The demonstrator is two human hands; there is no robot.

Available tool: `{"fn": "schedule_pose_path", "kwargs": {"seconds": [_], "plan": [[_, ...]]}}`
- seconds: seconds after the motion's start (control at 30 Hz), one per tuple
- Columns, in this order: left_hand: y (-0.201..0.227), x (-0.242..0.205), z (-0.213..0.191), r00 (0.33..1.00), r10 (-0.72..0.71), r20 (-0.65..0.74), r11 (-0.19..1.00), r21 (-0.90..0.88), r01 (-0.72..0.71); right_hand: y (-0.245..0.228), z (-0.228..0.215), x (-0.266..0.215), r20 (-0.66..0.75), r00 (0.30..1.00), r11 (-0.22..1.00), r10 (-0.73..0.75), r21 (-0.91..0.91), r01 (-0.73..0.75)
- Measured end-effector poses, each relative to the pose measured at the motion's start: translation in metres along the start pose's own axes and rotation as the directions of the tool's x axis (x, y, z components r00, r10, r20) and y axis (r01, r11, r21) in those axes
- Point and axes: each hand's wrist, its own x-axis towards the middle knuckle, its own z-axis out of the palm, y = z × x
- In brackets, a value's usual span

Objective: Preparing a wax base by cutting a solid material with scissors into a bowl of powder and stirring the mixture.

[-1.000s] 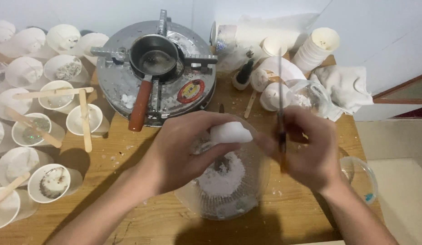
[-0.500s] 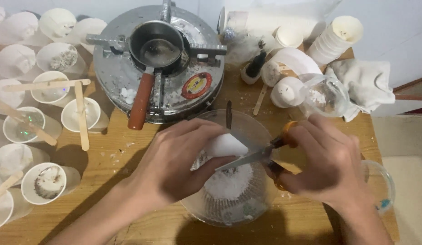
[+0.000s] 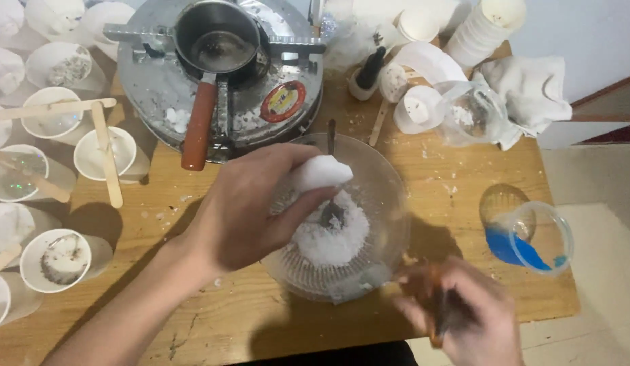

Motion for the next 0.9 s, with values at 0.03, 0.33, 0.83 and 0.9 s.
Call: {"fn": "schedule_pose_path", "kwargs": {"seconds": [0.03, 0.33, 0.83, 0.9], "plan": [[0.004, 0.0, -0.002, 1.0, 0.005, 0.003, 1.0, -0.001, -0.005, 0.007, -0.001, -0.007, -0.006, 1.0, 1.0, 0.001, -0.002, -0.001], [0.019, 0.0, -0.005, 0.999, -0.035, -0.015, 0.999, 0.017, 0.036, 0.04, 0.002, -0.03, 0.091, 0.996, 0.974, 0.017, -0.227, 0.004], [0.019, 0.001, -0.007, 0.999, -0.02, -0.032, 1.0, -0.003, 0.02, 0.021, 0.002, -0.019, -0.369, 0.894, 0.478, 0.256, -0.755, -0.449], [0.021, 0.001, -0.006, 0.999, -0.017, -0.028, 1.0, -0.023, 0.017, 0.011, 0.009, 0.003, -0.4, 0.719, 0.354, 0.569, -0.669, -0.653]]}}
